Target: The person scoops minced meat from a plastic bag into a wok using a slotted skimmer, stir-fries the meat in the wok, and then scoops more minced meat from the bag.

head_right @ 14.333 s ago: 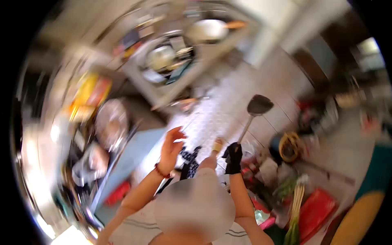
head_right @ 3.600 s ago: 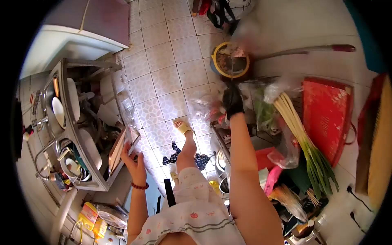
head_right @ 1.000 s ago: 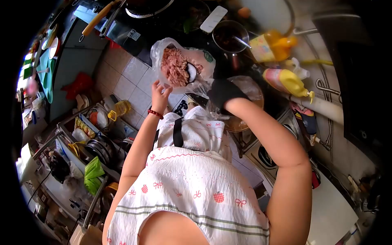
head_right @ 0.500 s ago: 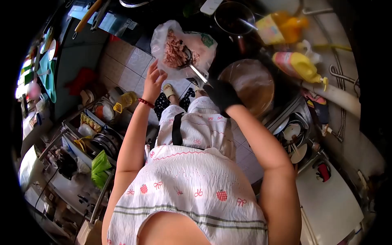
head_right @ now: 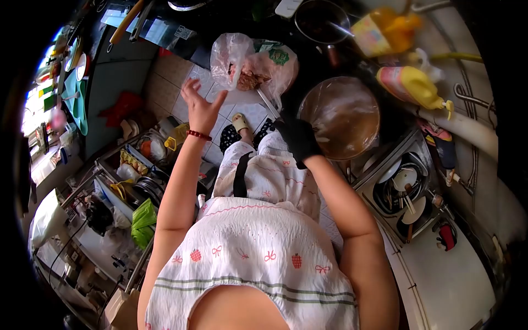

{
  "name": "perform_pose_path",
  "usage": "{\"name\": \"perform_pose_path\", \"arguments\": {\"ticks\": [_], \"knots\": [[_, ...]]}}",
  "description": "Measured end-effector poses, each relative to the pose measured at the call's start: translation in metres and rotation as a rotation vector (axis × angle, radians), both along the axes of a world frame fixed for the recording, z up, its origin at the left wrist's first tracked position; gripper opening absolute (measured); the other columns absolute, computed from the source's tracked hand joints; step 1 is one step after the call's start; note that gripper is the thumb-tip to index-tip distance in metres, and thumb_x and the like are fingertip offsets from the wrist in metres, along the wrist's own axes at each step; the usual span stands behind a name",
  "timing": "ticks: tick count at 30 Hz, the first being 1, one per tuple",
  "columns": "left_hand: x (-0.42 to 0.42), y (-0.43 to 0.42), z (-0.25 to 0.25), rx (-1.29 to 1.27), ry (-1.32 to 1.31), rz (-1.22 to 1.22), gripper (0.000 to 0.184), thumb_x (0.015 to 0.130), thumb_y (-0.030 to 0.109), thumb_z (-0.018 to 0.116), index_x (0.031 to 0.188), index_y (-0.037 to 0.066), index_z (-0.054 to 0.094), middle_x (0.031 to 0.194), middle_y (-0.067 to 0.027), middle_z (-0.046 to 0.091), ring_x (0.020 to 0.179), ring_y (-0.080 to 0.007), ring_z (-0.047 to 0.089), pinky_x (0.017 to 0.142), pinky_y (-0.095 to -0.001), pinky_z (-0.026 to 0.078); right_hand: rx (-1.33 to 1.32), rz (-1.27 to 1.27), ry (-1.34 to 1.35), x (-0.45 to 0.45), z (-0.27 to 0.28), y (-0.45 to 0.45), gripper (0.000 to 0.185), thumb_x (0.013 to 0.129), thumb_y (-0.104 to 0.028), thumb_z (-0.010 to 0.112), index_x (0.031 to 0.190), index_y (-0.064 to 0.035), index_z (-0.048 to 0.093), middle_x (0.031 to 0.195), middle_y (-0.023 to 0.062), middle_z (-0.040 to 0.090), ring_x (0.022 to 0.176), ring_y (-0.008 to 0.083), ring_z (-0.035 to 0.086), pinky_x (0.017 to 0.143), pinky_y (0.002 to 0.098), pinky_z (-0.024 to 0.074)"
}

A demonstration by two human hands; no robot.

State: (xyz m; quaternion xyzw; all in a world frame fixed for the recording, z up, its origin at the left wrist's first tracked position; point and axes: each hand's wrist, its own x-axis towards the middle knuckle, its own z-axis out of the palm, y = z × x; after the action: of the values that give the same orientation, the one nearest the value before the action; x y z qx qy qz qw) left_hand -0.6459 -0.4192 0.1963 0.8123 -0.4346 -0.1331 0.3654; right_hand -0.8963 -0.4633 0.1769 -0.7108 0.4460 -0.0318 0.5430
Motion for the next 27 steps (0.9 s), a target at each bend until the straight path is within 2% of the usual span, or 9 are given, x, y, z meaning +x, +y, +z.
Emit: {"name": "perform_pose_path", "arguments": {"ticks": [2, 7, 10, 13, 16, 19, 23, 25, 27], "knots": [[-0.012, -0.017, 0.030, -0.088, -0.148, -0.092, 0.077, 0.062, 0.024, 0.079, 0.123, 0.004, 0.038, 0.133, -0.0176, 0.033, 0.118, -0.0365, 0.040, 0.092, -0.0412, 0.040, -0.033, 0.032, -0.020, -0.008, 0.008, 0.004, 0.021, 0.085, -0.024, 0.053, 0.098, -0.0071, 0.058, 0.081, 0.0168, 0.061, 0.074, 0.0316, 0.061, 0.065, 0.0415, 0.0471], [-0.031, -0.039, 0.053, 0.169, -0.413, -0.306, 0.091, 0.055, 0.030, 0.082, 0.128, 0.006, 0.033, 0.133, -0.0155, 0.033, 0.120, -0.0350, 0.036, 0.095, -0.0441, 0.035, 0.510, -0.372, 0.008, 0.001, 0.041, -0.002, 0.020, 0.085, -0.026, 0.057, 0.086, -0.0066, 0.062, 0.057, 0.0056, 0.052, 0.041, 0.0139, 0.046, 0.042, 0.0297, 0.0396], [-0.039, -0.035, 0.047, 0.237, -0.370, -0.374, 0.073, 0.058, 0.030, 0.080, 0.119, 0.010, 0.045, 0.122, -0.0095, 0.042, 0.116, -0.0299, 0.038, 0.093, -0.0457, 0.033, 0.504, -0.401, -0.032, 0.000, 0.038, -0.001, 0.022, 0.086, -0.027, 0.056, 0.087, -0.0056, 0.061, 0.055, 0.0011, 0.048, 0.039, 0.0092, 0.041, 0.037, 0.0267, 0.0353], [-0.033, -0.056, 0.041, 0.110, -0.372, -0.543, 0.036, 0.074, 0.023, 0.068, 0.105, 0.011, 0.056, 0.099, -0.0059, 0.054, 0.092, -0.0246, 0.053, 0.079, -0.0393, 0.043, 0.534, -0.424, 0.041, -0.002, 0.042, -0.008, 0.015, 0.085, -0.020, 0.056, 0.089, -0.0071, 0.061, 0.062, 0.0057, 0.054, 0.045, 0.0162, 0.050, 0.045, 0.0307, 0.0422], [-0.007, -0.117, 0.067, -0.010, -0.035, -0.624, 0.019, 0.086, 0.019, 0.055, 0.099, 0.007, 0.062, 0.085, -0.0092, 0.060, 0.071, -0.0240, 0.058, 0.067, -0.0348, 0.047, -0.439, 0.141, 0.018, -0.018, 0.021, -0.014, 0.012, 0.083, -0.013, 0.054, 0.091, -0.0098, 0.061, 0.076, 0.0097, 0.061, 0.062, 0.0247, 0.059, 0.060, 0.0353, 0.0472], [0.021, -0.156, 0.134, -0.132, 0.161, -0.777, 0.027, 0.096, 0.025, 0.045, 0.114, 0.013, 0.062, 0.068, -0.0019, 0.051, 0.063, -0.0088, 0.050, 0.057, -0.0247, 0.045, -0.307, 0.006, 0.021, -0.025, 0.025, -0.017, 0.015, 0.083, -0.013, 0.052, 0.093, -0.0098, 0.061, 0.085, 0.0115, 0.062, 0.073, 0.0272, 0.061, 0.068, 0.0368, 0.0470], [0.044, -0.143, 0.125, 0.008, 0.135, -0.776, 0.029, 0.094, 0.028, 0.048, 0.110, 0.007, 0.061, 0.065, 0.0005, 0.050, 0.053, -0.0062, 0.049, 0.049, -0.0223, 0.042, 0.076, -0.259, 0.142, -0.018, 0.043, -0.023, 0.020, 0.085, -0.023, 0.054, 0.093, -0.0063, 0.063, 0.077, 0.0128, 0.063, 0.070, 0.0268, 0.062, 0.064, 0.0354, 0.0470], [0.055, -0.133, 0.108, 0.360, 0.328, -0.555, 0.026, 0.094, 0.022, 0.048, 0.115, 0.007, 0.054, 0.060, 0.0009, 0.049, 0.039, -0.0057, 0.047, 0.040, -0.0196, 0.041, 0.077, -0.275, 0.135, -0.015, 0.041, -0.020, 0.024, 0.085, -0.027, 0.056, 0.092, -0.0056, 0.064, 0.075, 0.0130, 0.064, 0.067, 0.0260, 0.062, 0.062, 0.0343, 0.0466], [0.060, -0.117, 0.101, 0.349, 0.518, -0.598, 0.027, 0.094, 0.019, 0.048, 0.119, 0.008, 0.051, 0.058, 0.0001, 0.049, 0.037, -0.0064, 0.046, 0.038, -0.0197, 0.041, 0.089, -0.289, 0.116, -0.009, 0.036, -0.019, 0.026, 0.085, -0.030, 0.056, 0.092, -0.0055, 0.065, 0.074, 0.0132, 0.064, 0.064, 0.0250, 0.061, 0.061, 0.0335, 0.0463]]}}
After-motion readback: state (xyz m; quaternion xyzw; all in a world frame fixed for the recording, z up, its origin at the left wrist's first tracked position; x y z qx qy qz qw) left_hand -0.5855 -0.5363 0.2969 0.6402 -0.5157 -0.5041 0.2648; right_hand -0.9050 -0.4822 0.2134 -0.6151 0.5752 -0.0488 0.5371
